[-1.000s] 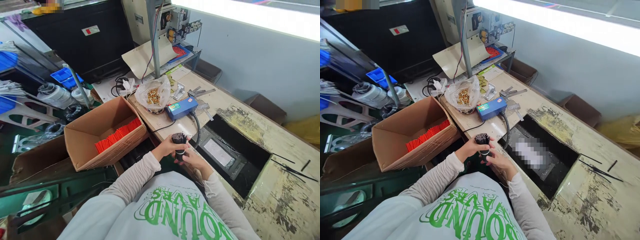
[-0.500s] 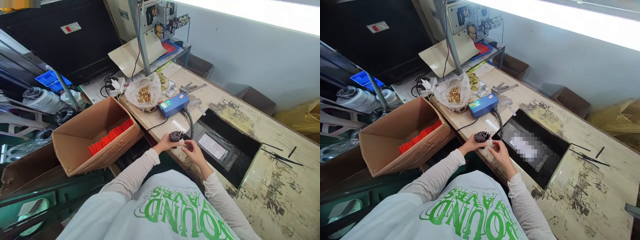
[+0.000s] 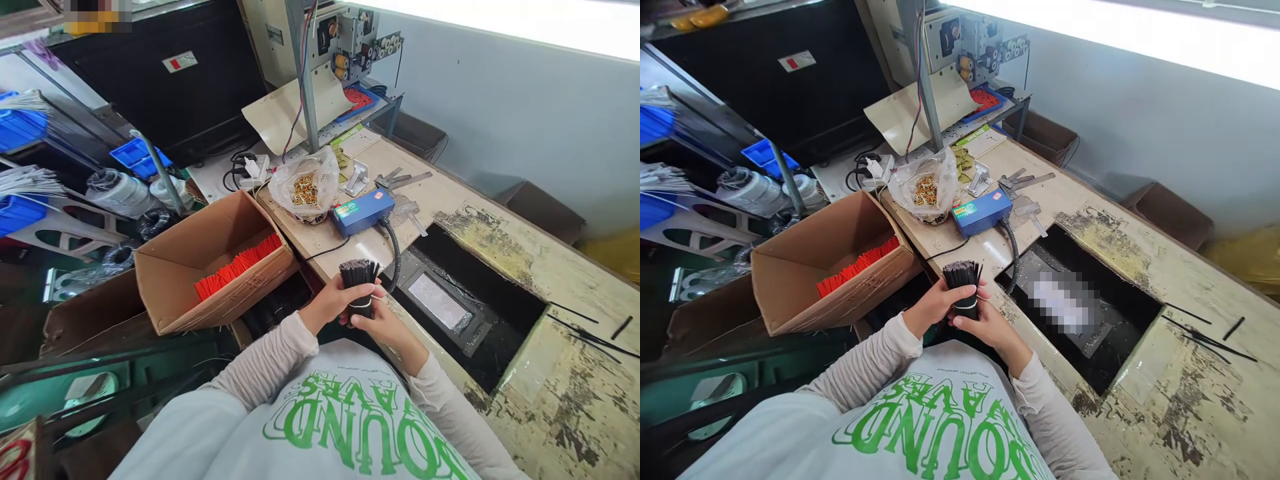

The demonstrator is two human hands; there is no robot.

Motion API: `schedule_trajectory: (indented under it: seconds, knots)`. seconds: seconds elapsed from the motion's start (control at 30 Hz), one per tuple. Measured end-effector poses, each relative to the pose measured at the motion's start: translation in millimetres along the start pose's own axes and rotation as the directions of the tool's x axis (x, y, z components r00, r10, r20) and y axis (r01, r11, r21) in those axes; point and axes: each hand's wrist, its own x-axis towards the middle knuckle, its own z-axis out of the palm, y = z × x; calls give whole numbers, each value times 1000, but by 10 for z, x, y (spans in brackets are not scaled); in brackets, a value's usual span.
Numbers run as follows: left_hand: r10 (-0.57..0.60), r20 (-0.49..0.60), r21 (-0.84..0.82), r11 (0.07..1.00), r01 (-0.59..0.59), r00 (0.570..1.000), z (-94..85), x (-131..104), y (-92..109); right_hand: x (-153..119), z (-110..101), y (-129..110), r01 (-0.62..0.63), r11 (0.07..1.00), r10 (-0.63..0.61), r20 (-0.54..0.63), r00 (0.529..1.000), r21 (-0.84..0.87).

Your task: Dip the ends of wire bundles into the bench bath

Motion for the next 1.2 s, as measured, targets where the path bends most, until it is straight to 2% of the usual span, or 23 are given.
schedule_trajectory:
  seconds: [0.03,0.1,0.17,0.2,0.3,0.47,0.67,1.03,1.2]
  knots:
    - [23,-21,-14,1000,-24,1000,-2,-21,4,-27,-67,-60,11,998,-12,-12,1000,-66]
    - [81,-45,-39,996,-83,996,-2,-57,10,-79,-195,-206,41,974,-72,-134,988,-223]
    - [115,-39,-27,993,-116,993,4,-88,9,-113,-256,-364,92,939,-192,-281,940,-332]
    - [119,-29,-13,993,-119,992,9,-101,5,-117,-248,-441,124,924,-243,-305,921,-361]
    - [125,-5,5,992,-125,992,25,-122,-26,-78,-99,-627,211,892,-319,-228,920,-399]
    - [117,17,-9,993,-117,993,12,-159,-71,1,115,-742,257,917,-306,-126,943,-305]
    - [10,73,-178,984,3,997,-1,-250,-39,-44,139,-757,199,967,-212,-71,975,-157]
    - [-9,97,-321,946,39,995,-47,-318,3,7,233,-706,100,994,-102,-66,993,-36]
    - [-2,74,-343,939,28,997,-94,-358,-10,27,317,-722,66,998,-65,-74,995,20]
